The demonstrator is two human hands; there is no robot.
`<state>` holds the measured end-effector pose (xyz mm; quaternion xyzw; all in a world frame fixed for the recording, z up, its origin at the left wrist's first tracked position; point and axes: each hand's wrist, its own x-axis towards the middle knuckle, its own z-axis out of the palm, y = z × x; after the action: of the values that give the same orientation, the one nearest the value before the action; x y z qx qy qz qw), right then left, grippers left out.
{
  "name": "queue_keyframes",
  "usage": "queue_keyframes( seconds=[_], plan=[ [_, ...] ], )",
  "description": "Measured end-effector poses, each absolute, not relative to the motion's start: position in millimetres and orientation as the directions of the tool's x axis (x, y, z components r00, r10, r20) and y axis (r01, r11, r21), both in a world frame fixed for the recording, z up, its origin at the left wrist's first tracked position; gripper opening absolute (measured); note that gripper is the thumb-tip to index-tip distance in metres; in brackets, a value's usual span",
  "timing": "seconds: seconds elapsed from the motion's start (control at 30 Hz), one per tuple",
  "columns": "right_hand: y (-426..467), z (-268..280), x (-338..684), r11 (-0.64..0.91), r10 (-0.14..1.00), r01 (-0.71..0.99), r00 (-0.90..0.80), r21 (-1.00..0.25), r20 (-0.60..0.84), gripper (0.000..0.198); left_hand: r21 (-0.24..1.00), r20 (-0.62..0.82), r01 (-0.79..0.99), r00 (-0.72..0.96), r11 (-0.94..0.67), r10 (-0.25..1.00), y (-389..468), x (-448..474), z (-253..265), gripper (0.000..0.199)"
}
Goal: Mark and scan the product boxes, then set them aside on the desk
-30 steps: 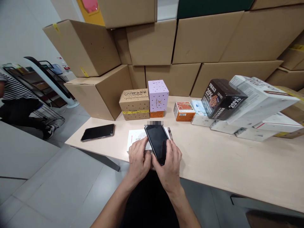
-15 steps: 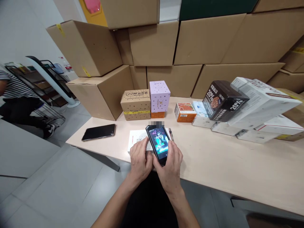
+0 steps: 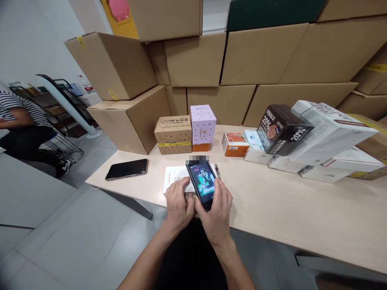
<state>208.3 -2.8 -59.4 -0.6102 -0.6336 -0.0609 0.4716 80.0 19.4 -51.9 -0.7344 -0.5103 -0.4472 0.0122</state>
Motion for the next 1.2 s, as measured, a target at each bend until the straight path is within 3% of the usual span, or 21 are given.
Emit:
queue_keyframes(
  seconds=[0.2,0.47,0.8,0.9,1.03,1.1,1.2],
  plan=[
    [-4.1,-55.0,217.9,0.222,0.705,0.832,0.224,-0.508,0.673,0.082,0.407,0.688,0.765,0.103,-0.499,0.719,20.1,79.6,-51.6,0.043],
    [-2.2,-54.5,284.7,-0.015,0.631,0.886,0.368,-0.464,0.683,0.085,0.322,0.680,0.795,0.183,-0.513,0.710,20.0,77.4,-52.5,0.043],
    [-2.9,-71.2,311.4,-0.284,0.757,0.900,0.422,-0.332,0.498,0.079,0.245,0.732,0.799,0.219,-0.550,0.645,15.0,68.9,-47.3,0.040],
    [-4.0,-66.0,306.3,-0.254,0.733,0.933,0.357,-0.253,0.579,0.077,0.296,0.759,0.879,0.020,-0.373,0.651,16.9,50.4,-41.4,0.045],
    [3.0,-51.9,288.1,-0.079,0.735,0.972,0.207,-0.222,0.645,0.064,0.407,0.524,0.913,-0.199,-0.038,0.828,25.6,22.4,-37.5,0.055],
    [8.2,-45.1,273.1,-0.004,0.784,0.977,0.134,-0.211,0.606,0.055,0.436,0.390,0.900,-0.191,0.002,0.901,27.8,15.4,-36.8,0.047],
    [12.7,-39.5,250.6,0.043,0.841,0.966,0.103,-0.255,0.531,0.047,0.522,0.323,0.852,-0.171,-0.025,0.931,25.8,13.9,-34.5,0.040]
  ],
)
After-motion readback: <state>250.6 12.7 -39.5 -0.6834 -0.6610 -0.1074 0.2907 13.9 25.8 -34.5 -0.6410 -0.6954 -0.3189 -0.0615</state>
